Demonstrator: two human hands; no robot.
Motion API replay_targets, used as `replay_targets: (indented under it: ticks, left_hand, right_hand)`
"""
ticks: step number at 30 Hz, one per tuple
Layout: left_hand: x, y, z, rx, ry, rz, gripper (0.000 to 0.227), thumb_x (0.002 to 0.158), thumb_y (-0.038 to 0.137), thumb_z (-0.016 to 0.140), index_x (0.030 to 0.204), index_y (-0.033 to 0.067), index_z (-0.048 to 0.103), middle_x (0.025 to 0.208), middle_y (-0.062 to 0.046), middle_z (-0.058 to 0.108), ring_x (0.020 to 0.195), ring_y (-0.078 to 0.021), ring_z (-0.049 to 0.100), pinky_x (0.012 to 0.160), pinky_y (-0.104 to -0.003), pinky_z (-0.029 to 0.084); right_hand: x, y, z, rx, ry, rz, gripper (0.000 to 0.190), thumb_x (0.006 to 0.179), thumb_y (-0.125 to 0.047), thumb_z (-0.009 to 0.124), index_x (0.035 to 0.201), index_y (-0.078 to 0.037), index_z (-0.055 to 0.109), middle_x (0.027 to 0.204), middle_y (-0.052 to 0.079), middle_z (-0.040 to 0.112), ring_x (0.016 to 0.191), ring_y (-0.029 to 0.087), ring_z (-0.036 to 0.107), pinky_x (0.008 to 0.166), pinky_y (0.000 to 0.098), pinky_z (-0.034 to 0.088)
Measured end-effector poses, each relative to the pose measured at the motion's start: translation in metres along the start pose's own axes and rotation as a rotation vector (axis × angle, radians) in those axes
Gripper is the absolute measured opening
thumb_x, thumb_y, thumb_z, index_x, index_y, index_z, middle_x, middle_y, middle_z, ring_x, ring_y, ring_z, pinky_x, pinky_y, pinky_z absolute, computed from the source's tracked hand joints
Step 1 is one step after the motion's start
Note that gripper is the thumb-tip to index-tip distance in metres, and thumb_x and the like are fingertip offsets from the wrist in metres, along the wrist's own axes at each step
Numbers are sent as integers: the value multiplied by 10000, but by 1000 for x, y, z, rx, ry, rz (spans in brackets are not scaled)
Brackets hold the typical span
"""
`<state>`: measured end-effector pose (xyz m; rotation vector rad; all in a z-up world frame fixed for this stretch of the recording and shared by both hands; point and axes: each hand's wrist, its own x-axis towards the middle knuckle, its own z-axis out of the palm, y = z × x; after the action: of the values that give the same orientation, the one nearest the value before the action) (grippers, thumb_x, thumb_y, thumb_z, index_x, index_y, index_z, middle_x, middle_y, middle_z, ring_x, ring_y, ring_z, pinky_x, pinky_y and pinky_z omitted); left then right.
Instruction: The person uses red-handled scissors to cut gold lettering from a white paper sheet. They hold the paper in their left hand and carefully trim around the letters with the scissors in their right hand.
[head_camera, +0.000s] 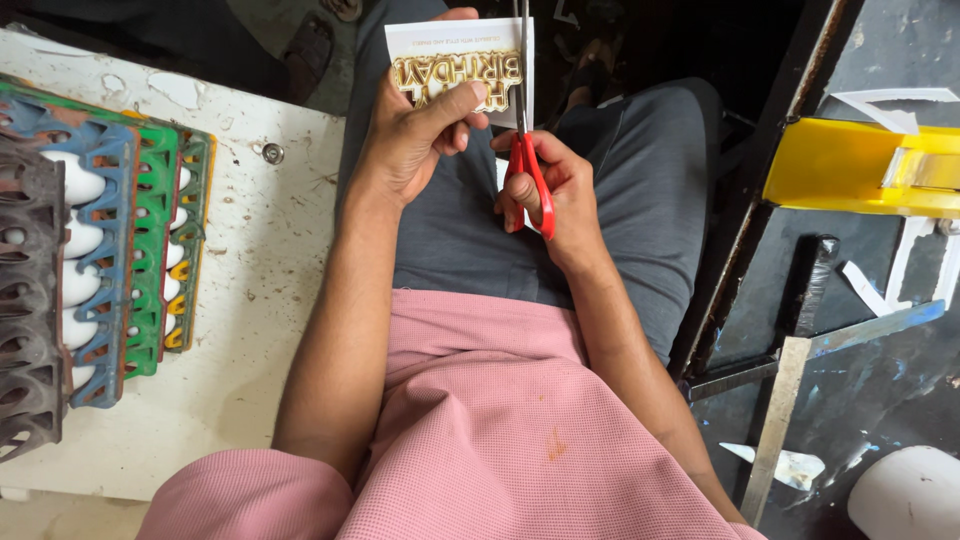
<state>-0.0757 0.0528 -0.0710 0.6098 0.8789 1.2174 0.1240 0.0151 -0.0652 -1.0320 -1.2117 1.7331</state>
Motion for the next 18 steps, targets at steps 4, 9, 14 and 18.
replay_targets:
  ticks: [4, 9, 14, 18]
  left_hand:
    - [3, -2, 3, 12, 55, 68, 583, 905, 134, 813, 1410, 39, 536, 941, -47, 722, 689, -79, 671, 528, -203, 500]
    - [8, -7, 1, 41, 164, 155, 392, 956, 180, 826, 1200, -4, 581, 828, -60, 696, 642, -96, 625, 556, -218, 484]
    - [10, -16, 5, 94, 280, 254, 316, 938, 232, 805, 1139, 51, 642, 741, -21, 676, 597, -66, 598, 534, -202, 460]
    - [12, -23, 16, 138, 399, 331, 237, 1010, 241, 774, 1058, 28, 682, 799, -7, 652, 652, -54, 575, 557, -203, 433]
  right_hand:
    - [2, 0, 0, 12, 12, 0, 634, 929, -496, 777, 1271, 14, 620, 711, 21, 626, 554, 106, 592, 641, 261, 549]
    - [2, 1, -1, 17, 23, 12, 587, 946, -452, 770, 1277, 11, 624, 699, 20, 625, 540, 103, 588, 630, 256, 541]
    - [2, 0, 0, 43, 23, 16, 575, 952, -453, 763, 1264, 10, 623, 706, 14, 618, 530, 96, 579, 608, 257, 536]
    - [0, -2, 0, 48, -15, -15, 613, 951, -501, 759, 1266, 6, 622, 691, 11, 605, 538, 95, 575, 618, 255, 535]
